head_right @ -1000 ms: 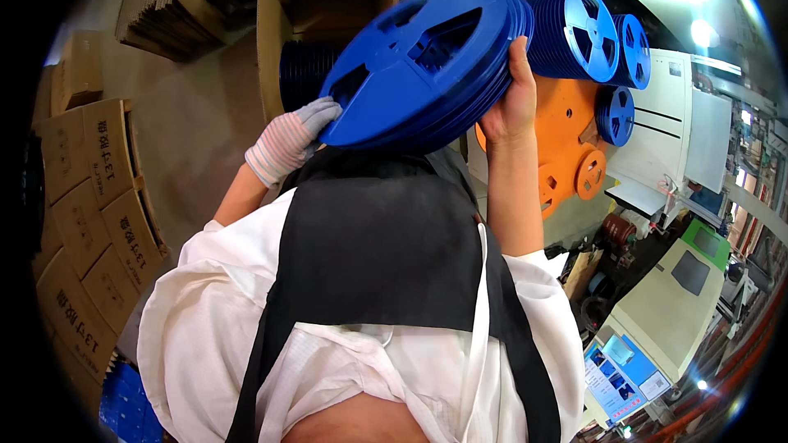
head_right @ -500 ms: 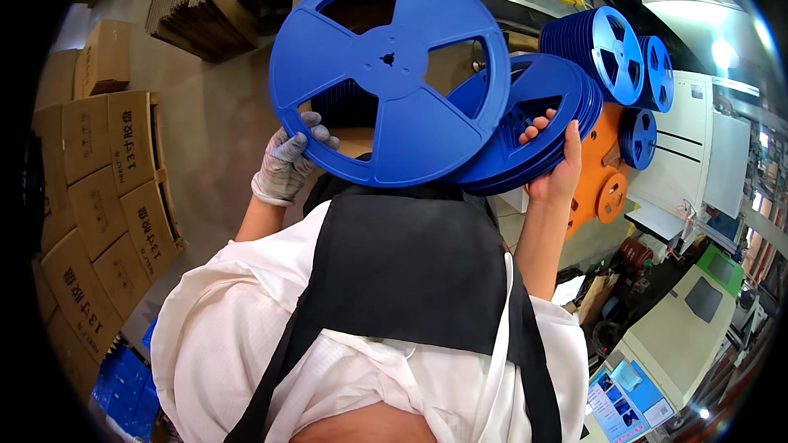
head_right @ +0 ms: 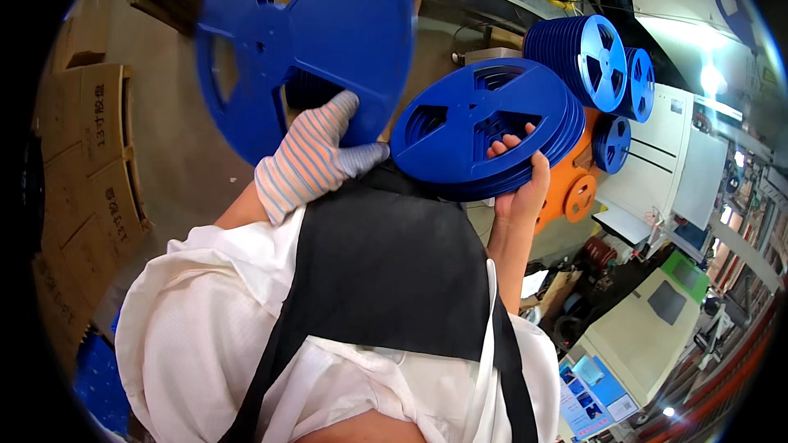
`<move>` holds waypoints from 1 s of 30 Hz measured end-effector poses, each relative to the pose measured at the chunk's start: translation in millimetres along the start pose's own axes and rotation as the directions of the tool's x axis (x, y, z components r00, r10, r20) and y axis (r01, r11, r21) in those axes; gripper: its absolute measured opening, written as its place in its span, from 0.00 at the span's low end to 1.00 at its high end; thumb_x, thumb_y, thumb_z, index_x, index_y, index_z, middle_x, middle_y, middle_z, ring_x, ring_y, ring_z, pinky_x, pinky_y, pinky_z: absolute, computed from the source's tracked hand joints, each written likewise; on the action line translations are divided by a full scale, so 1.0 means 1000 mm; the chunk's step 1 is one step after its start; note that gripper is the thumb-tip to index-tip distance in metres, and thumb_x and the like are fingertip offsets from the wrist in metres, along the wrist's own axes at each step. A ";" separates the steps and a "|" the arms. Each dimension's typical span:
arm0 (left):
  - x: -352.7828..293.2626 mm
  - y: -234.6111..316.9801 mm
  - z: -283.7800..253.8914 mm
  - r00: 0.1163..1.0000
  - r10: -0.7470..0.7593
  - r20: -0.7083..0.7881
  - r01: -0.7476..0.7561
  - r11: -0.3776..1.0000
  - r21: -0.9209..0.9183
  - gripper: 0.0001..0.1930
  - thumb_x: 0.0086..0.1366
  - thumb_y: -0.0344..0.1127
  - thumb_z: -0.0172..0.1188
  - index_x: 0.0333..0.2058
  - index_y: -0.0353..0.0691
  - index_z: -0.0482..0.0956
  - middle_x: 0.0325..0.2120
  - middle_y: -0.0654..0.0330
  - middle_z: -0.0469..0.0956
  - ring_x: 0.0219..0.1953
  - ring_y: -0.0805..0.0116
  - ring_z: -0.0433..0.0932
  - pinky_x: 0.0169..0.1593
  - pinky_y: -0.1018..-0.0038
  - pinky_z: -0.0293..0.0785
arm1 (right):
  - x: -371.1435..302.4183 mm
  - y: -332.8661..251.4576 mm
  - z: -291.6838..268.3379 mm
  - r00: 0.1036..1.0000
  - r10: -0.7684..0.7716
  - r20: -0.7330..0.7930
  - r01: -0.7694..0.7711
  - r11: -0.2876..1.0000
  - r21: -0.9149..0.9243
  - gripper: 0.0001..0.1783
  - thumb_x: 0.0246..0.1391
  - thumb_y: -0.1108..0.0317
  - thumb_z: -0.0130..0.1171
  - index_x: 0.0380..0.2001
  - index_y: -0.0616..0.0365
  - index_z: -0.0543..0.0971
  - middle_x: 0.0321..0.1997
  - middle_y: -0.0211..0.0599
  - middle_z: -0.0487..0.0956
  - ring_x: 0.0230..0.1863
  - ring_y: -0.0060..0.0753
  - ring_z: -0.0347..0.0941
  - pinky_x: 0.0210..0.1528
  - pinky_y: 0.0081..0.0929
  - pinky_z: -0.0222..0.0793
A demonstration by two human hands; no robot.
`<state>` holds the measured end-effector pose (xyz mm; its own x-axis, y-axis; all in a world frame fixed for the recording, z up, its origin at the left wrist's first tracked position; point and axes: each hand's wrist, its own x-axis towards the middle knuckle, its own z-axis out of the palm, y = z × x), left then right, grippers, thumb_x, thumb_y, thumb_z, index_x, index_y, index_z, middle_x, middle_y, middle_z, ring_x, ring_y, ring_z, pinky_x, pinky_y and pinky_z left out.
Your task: The person picks up stacks of blue plastic spools from a conveyor and a table, then places them one by one into a cardboard box. The person continues filling the box with spools until it is full.
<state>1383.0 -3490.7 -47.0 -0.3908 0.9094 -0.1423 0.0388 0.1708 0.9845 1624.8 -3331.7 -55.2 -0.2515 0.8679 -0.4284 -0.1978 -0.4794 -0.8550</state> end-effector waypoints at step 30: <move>-0.012 -0.008 -0.008 0.927 -0.341 0.155 0.275 0.901 0.335 0.30 0.48 0.37 0.69 0.49 0.28 0.71 0.36 0.43 0.79 0.41 0.59 0.80 0.45 0.72 0.74 | 0.003 0.000 0.002 0.998 0.010 -0.061 -0.017 0.994 -0.108 0.24 0.56 0.64 0.43 0.55 0.60 0.65 0.39 0.45 0.78 0.38 0.41 0.77 0.44 0.40 0.75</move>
<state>1379.6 -3505.8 -52.2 -0.2326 0.8440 -0.4834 0.2360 0.5311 0.8138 1622.3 -3329.3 -56.1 -0.1958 0.8691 -0.4542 -0.0898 -0.4771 -0.8742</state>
